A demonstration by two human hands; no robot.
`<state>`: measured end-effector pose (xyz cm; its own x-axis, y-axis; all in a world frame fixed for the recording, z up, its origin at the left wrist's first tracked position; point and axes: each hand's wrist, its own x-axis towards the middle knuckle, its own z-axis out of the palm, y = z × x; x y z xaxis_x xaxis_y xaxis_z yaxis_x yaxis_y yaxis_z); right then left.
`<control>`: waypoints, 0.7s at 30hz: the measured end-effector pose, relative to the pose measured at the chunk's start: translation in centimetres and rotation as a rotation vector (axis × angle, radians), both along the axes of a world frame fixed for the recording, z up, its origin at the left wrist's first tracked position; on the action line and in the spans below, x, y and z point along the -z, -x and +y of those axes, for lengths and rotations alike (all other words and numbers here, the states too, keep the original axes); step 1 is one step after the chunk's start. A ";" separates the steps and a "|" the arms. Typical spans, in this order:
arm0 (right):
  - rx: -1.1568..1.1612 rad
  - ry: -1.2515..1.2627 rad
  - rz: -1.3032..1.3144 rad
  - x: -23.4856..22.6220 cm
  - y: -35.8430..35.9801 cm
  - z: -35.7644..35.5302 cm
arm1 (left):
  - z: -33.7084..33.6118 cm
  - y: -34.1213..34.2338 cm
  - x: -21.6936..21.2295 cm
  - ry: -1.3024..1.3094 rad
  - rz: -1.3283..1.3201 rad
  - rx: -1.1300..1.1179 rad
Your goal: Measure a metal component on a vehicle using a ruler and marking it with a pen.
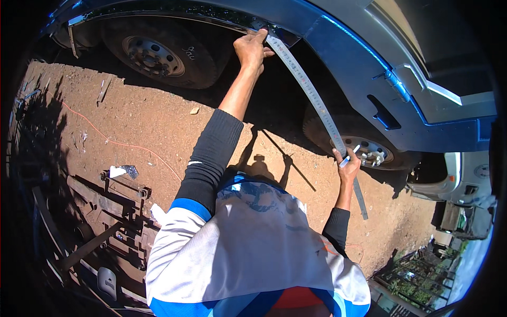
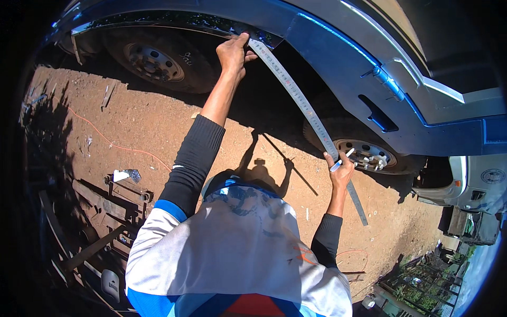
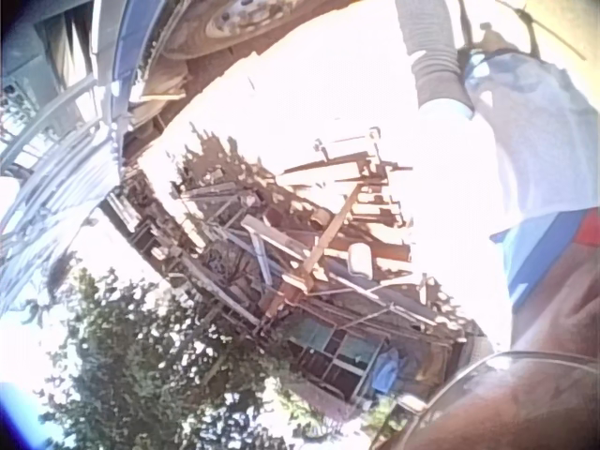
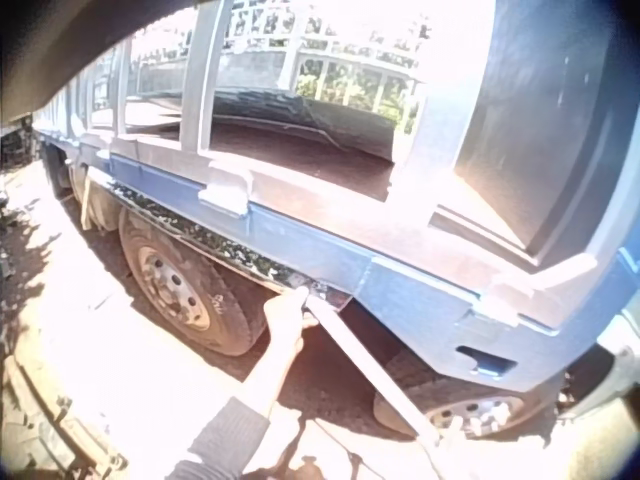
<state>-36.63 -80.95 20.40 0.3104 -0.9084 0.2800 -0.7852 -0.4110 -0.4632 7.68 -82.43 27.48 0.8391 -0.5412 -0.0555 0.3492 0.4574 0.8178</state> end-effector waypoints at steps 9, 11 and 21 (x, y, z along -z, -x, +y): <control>0.023 -0.056 -0.019 0.1 -1.0 0.0 | -0.5 -0.2 0.6 0.069 0.001 -0.049; 0.039 -0.086 -0.030 -0.2 -0.8 0.0 | -0.4 -0.2 0.6 0.014 -0.013 -0.053; 0.064 -0.115 0.037 0.0 -0.8 -2.4 | -0.5 -0.3 0.5 -0.044 -0.043 -0.032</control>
<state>-35.79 -83.39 20.40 0.2587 -0.9522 0.1626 -0.8255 -0.3053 -0.4748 7.95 -82.93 27.01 0.8580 -0.5119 -0.0425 0.2992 0.4308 0.8514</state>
